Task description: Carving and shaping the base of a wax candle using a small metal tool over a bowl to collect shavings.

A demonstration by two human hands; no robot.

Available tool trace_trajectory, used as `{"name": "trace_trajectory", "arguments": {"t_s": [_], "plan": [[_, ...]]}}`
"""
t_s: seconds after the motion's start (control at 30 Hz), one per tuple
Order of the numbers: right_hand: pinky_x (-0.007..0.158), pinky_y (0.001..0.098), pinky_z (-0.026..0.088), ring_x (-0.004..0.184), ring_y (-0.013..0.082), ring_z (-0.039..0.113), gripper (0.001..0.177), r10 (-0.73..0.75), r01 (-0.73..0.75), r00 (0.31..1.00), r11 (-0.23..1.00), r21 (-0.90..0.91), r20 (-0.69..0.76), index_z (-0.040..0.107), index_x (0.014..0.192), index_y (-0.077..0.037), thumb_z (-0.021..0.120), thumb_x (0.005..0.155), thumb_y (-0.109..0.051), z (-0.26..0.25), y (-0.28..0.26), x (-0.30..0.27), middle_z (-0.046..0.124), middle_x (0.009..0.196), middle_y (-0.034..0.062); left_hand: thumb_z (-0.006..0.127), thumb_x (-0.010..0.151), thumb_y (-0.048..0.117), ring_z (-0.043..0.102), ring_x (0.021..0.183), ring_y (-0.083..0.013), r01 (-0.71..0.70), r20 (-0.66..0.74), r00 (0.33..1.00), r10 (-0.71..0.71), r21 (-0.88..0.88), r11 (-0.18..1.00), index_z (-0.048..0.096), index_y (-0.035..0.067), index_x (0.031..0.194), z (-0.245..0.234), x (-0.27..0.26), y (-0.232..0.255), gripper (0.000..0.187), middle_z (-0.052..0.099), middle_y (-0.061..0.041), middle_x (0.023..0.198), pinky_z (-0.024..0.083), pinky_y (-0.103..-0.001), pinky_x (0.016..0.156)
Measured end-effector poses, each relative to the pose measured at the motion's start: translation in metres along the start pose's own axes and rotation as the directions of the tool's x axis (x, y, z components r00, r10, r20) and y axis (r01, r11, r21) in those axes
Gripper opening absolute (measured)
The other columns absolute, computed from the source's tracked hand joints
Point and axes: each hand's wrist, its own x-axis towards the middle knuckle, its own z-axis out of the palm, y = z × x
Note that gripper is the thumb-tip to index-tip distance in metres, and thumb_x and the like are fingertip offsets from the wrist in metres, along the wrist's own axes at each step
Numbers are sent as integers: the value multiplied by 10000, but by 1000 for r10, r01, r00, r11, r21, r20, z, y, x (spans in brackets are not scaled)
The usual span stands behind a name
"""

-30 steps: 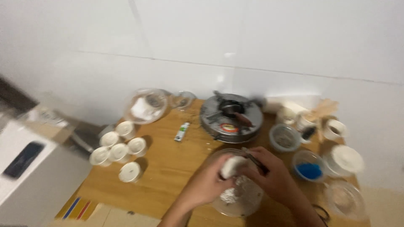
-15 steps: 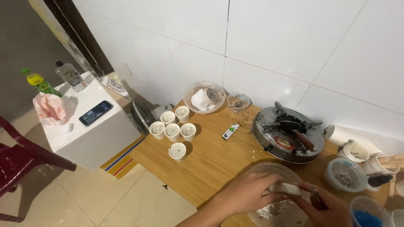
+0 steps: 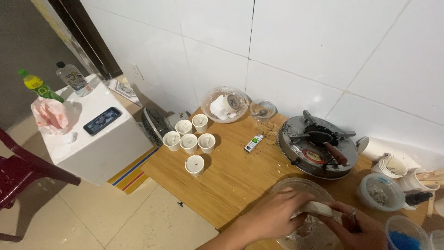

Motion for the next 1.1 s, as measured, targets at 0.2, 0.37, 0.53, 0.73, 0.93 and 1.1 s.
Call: {"name": "trace_trajectory", "arguments": {"t_s": [0.2, 0.37, 0.53, 0.73, 0.93, 1.1], "plan": [[474, 207, 114, 459, 37, 251, 269, 26, -28, 999, 998, 49, 41, 832, 1049, -151, 827, 780, -160, -4, 7, -3, 367, 497, -57, 554, 942, 209, 567, 1159, -380, -25, -4, 1000, 25, -13, 1000, 477, 59, 1408, -5, -4, 5, 495, 634, -205, 1243, 437, -483, 970], [456, 198, 210, 484, 55, 323, 261, 53, -51, 998, 994, 93, -19, 828, 1005, -108, 851, 745, -116, -2, -13, -10, 515, 553, -12, 524, 996, 282, 638, 1141, -395, 29, -8, 1000, -30, -47, 998, 533, 95, 1362, -8, -4, 12, 411, 673, -184, 1258, 482, -475, 902], [616, 229, 527, 677, 89, 624, 302, 187, -179, 982, 970, 167, -32, 840, 1038, -40, 869, 738, -36, -4, 4, -11, 825, 801, 72, 452, 1000, 427, 648, 1160, -368, 126, 40, 992, -123, -82, 989, 539, 165, 1383, -18, -9, 27, 472, 693, -133, 1265, 484, -457, 899], [609, 238, 453, 686, 118, 567, 336, 195, -182, 980, 949, 259, -28, 812, 1120, 13, 815, 785, 11, -3, 9, -10, 797, 889, 101, 519, 984, 427, 685, 1071, -346, 42, -38, 998, -47, -127, 991, 552, 141, 1385, -13, -14, 27, 493, 714, -110, 1213, 499, -431, 859], [525, 222, 371, 589, 93, 447, 324, 165, -159, 986, 980, 118, -38, 824, 1162, -77, 788, 841, -87, -3, -6, -10, 643, 670, 34, 521, 1019, 352, 604, 1272, -254, -50, -78, 997, 29, -285, 957, 484, 173, 1479, -17, -19, 37, 495, 623, -77, 1414, 442, -338, 1062], [497, 198, 319, 510, 54, 422, 333, -110, 110, 994, 994, 24, 8, 794, 1151, -128, 771, 819, -137, -8, -9, -4, 787, 992, -14, 522, 1023, 322, 546, 1379, -292, -98, -103, 992, 69, -312, 945, 437, 132, 1507, -13, -23, 36, 526, 558, -124, 1491, 405, -371, 1145]]}}
